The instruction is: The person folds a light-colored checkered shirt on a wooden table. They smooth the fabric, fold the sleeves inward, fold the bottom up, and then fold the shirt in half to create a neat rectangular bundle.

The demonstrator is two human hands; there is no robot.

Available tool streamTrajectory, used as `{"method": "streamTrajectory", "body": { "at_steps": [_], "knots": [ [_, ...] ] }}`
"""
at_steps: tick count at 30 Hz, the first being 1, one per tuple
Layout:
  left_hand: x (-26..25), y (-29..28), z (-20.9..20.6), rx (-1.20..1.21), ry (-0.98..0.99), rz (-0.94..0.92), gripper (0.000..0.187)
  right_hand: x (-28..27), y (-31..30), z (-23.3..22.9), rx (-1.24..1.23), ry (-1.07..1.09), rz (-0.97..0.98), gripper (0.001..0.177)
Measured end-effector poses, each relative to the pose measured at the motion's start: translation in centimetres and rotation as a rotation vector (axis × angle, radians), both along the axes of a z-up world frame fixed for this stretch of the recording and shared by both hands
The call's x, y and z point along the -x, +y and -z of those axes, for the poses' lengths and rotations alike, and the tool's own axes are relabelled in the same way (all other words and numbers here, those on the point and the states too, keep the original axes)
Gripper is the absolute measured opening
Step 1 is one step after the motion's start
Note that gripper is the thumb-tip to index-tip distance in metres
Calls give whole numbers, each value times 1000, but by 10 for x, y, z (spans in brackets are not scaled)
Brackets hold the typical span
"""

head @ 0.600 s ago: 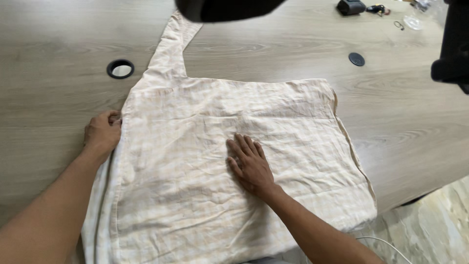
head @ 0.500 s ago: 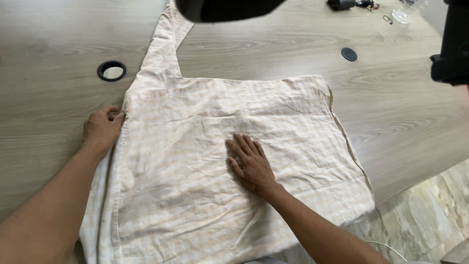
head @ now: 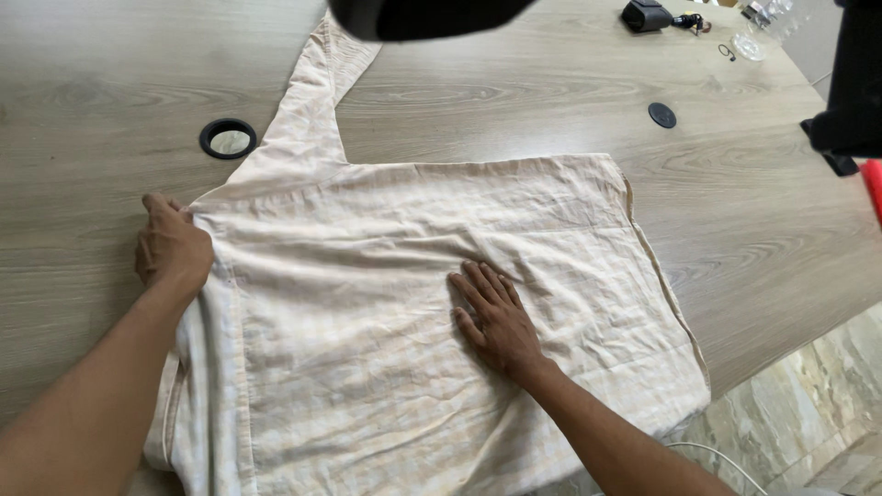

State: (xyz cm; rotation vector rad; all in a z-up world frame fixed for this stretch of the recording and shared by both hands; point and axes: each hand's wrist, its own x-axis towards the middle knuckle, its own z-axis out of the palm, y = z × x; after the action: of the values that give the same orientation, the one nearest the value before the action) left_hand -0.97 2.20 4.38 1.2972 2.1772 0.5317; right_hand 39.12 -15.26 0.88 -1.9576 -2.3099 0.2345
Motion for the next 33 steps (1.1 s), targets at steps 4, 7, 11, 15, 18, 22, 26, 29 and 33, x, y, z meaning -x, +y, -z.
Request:
{"method": "streamTrajectory", "body": {
  "at_steps": [4, 7, 11, 15, 18, 22, 26, 29, 33],
  "knots": [
    [3, 1, 8, -37, 44, 59, 17, 0, -2, -2, -11, 0, -19, 62],
    [0, 6, 17, -165, 109, 64, 20, 0, -1, -2, -1, 9, -10, 62],
    [-20, -7, 35, -542, 340, 272, 28, 2, -1, -3, 1, 4, -12, 62],
    [-64, -26, 49, -526, 376, 600, 38, 2, 0, -3, -52, 55, -36, 60],
    [-85, -34, 47, -488, 349, 710, 48, -9, 16, 2, 4, 94, 11, 56],
    [-100, -33, 40, -253, 298, 713, 52, -52, 62, 13, -116, 303, 143, 44],
    [-118, -18, 34, -254, 235, 695, 55, -115, 126, 14, -169, 185, 319, 53],
    [-125, -2, 40, -159, 220, 639, 61, -156, 159, 15, 43, 58, 491, 72],
    [-125, 9, 51, -197, 364, 606, 70, -176, 180, 24, 186, 52, 467, 89]
  ]
}}
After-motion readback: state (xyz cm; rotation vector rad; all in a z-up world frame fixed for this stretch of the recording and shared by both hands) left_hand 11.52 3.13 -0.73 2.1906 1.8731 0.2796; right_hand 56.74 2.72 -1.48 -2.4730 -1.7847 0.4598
